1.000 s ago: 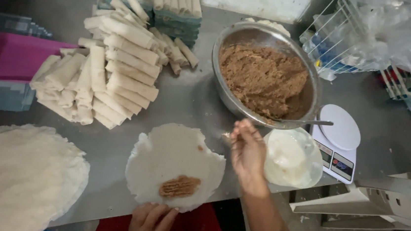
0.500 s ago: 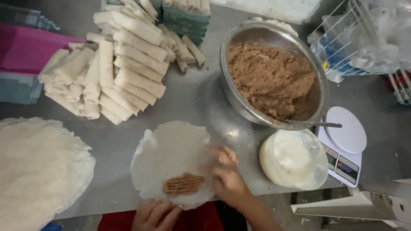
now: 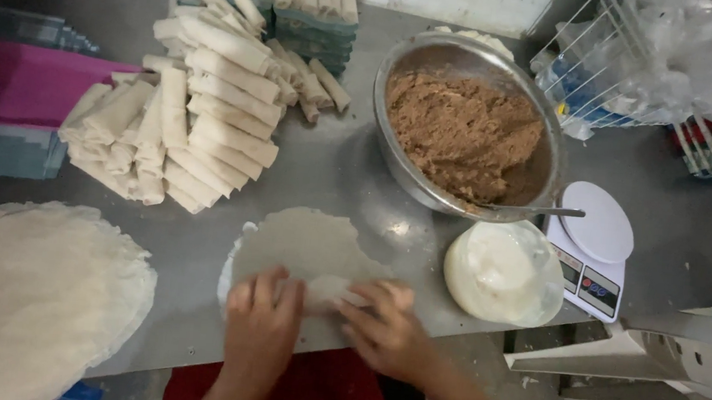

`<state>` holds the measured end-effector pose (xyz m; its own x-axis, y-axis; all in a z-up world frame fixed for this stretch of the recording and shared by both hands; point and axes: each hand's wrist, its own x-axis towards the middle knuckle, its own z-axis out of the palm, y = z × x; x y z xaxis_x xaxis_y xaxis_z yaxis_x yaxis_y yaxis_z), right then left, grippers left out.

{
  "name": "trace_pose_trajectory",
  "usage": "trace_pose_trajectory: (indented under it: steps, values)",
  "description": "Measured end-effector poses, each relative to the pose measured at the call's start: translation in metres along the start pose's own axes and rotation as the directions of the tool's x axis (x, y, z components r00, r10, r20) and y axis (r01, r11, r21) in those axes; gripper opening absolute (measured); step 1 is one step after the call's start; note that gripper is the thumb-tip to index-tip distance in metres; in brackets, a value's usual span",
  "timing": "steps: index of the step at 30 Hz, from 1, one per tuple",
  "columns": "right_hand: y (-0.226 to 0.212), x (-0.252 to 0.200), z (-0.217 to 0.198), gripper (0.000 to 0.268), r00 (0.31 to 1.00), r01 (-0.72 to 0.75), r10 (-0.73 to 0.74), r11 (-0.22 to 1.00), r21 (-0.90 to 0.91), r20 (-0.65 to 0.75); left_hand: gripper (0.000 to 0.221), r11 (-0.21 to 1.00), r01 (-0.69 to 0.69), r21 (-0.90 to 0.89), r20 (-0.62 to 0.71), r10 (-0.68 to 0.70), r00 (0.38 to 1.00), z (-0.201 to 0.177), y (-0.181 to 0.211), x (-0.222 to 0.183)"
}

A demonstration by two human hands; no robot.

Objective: Preparing spring rolls by placing meat filling on wrappers and rolling them into cylinders on a production table.

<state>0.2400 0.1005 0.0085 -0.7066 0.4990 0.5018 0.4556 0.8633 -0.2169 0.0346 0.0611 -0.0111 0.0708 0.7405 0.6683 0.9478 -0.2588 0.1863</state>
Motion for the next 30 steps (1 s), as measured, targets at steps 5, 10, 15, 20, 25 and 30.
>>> trace_pose_trajectory:
  steps: [5,10,15,20,25,30]
  values:
    - [0.007,0.017,0.020,0.030,0.968,-0.162,0.125,0.974,0.161,0.217,0.018,0.987,-0.129,-0.094,0.048,0.134,0.990,0.017,-0.012,-0.002]
    - [0.013,0.011,0.013,0.025,0.974,-0.104,0.037,0.950,0.295,0.223,0.015,0.942,-0.154,-0.298,0.163,0.209,0.964,-0.010,-0.009,-0.013]
    - [0.015,0.031,0.006,0.006,0.991,-0.067,0.022,0.931,0.358,0.130,0.039,0.958,-0.102,-0.267,0.351,0.195,0.916,-0.003,-0.024,-0.015]
    - [0.006,0.014,0.012,0.017,0.997,0.074,-0.077,0.991,-0.107,-0.022,0.039,0.978,-0.206,-0.045,0.362,0.208,0.909,0.000,-0.028,-0.025]
    - [-0.011,0.004,0.025,0.029,0.984,-0.117,0.149,0.957,-0.267,0.101,0.052,0.990,-0.010,0.138,0.547,-0.067,0.835,-0.008,-0.027,-0.038]
    - [-0.004,0.000,0.032,0.036,0.970,-0.120,0.173,0.953,-0.279,0.172,0.048,0.987,-0.066,0.149,0.416,-0.002,0.909,-0.007,-0.012,-0.028]
